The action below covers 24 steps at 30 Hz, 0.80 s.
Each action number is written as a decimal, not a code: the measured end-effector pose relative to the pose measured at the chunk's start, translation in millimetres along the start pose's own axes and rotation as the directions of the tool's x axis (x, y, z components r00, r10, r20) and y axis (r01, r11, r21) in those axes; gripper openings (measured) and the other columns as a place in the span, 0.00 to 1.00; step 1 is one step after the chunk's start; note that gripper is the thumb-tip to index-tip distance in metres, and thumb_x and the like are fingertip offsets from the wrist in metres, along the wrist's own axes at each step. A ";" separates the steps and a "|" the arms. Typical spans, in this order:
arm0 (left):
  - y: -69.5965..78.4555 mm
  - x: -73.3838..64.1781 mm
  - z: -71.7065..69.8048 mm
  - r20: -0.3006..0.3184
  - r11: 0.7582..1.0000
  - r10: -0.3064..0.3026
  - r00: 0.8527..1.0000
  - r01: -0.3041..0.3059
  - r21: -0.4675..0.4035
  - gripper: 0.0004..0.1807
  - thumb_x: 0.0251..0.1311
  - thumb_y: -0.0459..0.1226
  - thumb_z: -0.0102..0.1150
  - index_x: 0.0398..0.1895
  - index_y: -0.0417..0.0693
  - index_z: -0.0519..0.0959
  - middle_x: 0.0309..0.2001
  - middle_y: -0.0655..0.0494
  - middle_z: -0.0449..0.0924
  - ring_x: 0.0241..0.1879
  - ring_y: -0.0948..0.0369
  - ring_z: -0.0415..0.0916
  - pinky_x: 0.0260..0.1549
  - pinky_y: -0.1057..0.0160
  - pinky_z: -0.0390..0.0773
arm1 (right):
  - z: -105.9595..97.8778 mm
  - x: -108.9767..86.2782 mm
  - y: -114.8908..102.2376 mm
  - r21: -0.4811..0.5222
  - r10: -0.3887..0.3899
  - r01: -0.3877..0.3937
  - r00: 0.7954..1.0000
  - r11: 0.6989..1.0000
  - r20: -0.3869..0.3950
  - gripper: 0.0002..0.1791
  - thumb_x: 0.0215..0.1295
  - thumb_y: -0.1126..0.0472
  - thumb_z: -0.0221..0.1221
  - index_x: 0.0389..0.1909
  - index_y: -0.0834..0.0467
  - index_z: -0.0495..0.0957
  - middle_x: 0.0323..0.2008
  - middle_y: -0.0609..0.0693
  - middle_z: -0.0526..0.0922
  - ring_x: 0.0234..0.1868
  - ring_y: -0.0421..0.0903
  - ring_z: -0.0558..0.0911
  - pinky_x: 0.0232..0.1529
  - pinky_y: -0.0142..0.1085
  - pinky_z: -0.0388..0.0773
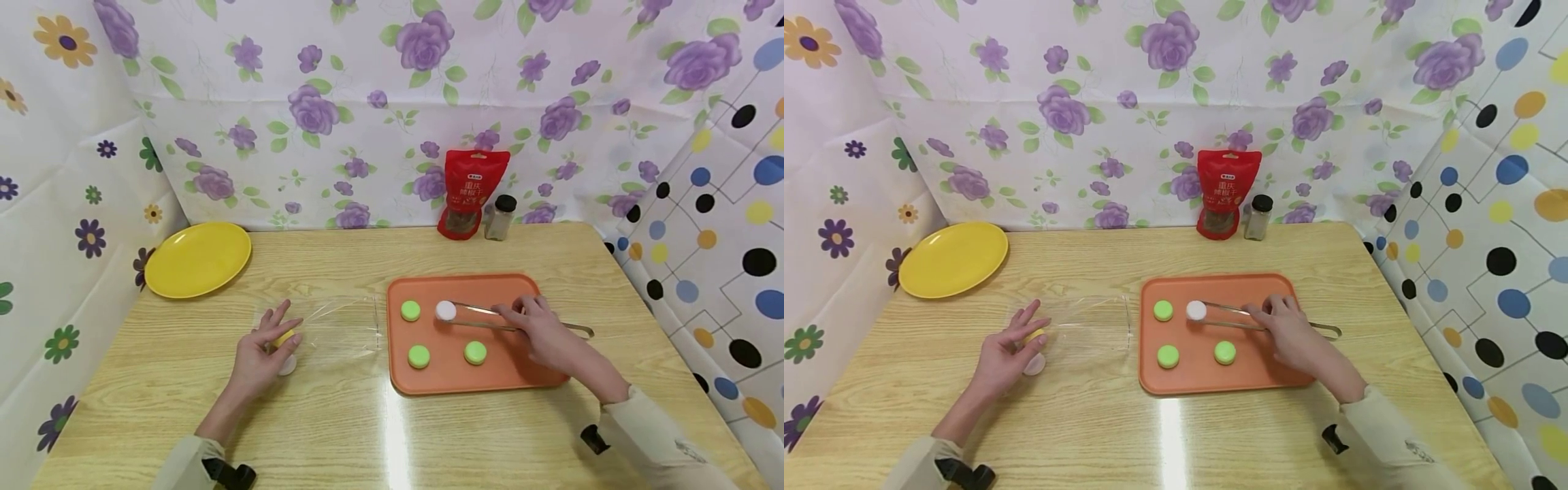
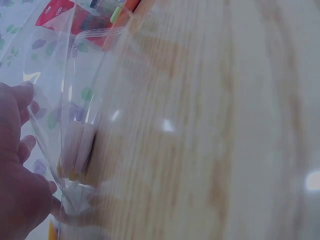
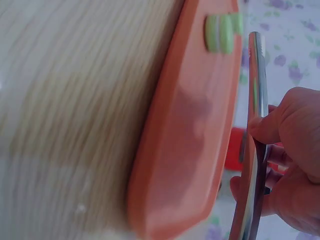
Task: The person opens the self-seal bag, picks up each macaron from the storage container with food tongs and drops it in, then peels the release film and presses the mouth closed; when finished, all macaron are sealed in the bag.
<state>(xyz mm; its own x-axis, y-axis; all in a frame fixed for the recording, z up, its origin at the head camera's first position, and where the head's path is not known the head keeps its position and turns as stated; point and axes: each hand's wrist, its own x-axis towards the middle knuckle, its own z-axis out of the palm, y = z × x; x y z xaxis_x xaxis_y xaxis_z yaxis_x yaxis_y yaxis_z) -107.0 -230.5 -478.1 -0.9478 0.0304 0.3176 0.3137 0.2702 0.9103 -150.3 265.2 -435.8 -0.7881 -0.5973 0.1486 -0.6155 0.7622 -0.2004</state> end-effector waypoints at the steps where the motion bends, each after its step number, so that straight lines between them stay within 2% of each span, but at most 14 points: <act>1: 0.1 -0.2 -0.1 0.000 1.000 -0.002 1.000 0.002 -0.001 0.14 0.59 0.23 0.65 0.49 0.27 0.82 0.69 0.34 0.64 0.71 0.27 0.44 0.58 0.21 0.30 | 0.3 2.7 -3.1 -0.001 -0.006 0.006 1.000 1.000 0.000 0.31 0.60 0.80 0.62 0.63 0.56 0.76 0.40 0.53 0.68 0.39 0.53 0.64 0.32 0.42 0.62; 5: 0.0 0.2 -0.3 0.005 1.000 -0.014 1.000 0.014 -0.004 0.15 0.59 0.23 0.65 0.50 0.27 0.81 0.69 0.34 0.64 0.71 0.28 0.43 0.58 0.21 0.30 | 1.4 12.7 -15.8 -0.003 -0.039 0.039 0.999 0.999 0.002 0.30 0.62 0.79 0.61 0.64 0.55 0.76 0.41 0.53 0.69 0.39 0.53 0.64 0.34 0.43 0.65; 12: -2.8 0.0 -1.3 0.000 1.000 0.001 1.000 -0.001 -0.005 0.15 0.59 0.23 0.65 0.50 0.26 0.81 0.69 0.34 0.64 0.71 0.28 0.43 0.58 0.21 0.30 | 5.1 33.4 -36.9 0.009 -0.078 0.077 0.997 0.997 0.019 0.30 0.64 0.77 0.61 0.65 0.53 0.75 0.42 0.53 0.69 0.41 0.53 0.65 0.37 0.43 0.69; 18: -3.8 0.1 -1.5 -0.003 1.000 -0.004 1.000 0.004 -0.007 0.15 0.58 0.23 0.66 0.50 0.25 0.81 0.69 0.34 0.64 0.72 0.30 0.43 0.58 0.21 0.29 | 9.3 54.9 -61.4 0.048 -0.110 0.107 0.992 0.993 0.068 0.28 0.68 0.75 0.58 0.67 0.54 0.74 0.42 0.52 0.69 0.42 0.51 0.65 0.37 0.42 0.66; 24: -3.2 0.3 -1.2 -0.007 1.000 0.008 1.000 -0.009 -0.018 0.15 0.58 0.22 0.66 0.49 0.24 0.81 0.69 0.33 0.64 0.72 0.29 0.43 0.57 0.21 0.29 | 15.8 78.1 -88.8 0.041 -0.169 0.165 0.977 0.985 0.128 0.33 0.63 0.77 0.61 0.68 0.54 0.72 0.45 0.54 0.70 0.43 0.52 0.66 0.40 0.43 0.67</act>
<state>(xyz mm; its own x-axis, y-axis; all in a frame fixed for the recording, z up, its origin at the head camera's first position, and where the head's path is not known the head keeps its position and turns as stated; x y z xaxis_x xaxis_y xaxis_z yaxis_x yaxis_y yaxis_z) -108.3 -232.5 -480.6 -0.9446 0.0257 0.3272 0.3228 0.2530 0.9120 -157.1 146.9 -421.7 -0.6654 -0.7444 0.0549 -0.7362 0.6424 -0.2129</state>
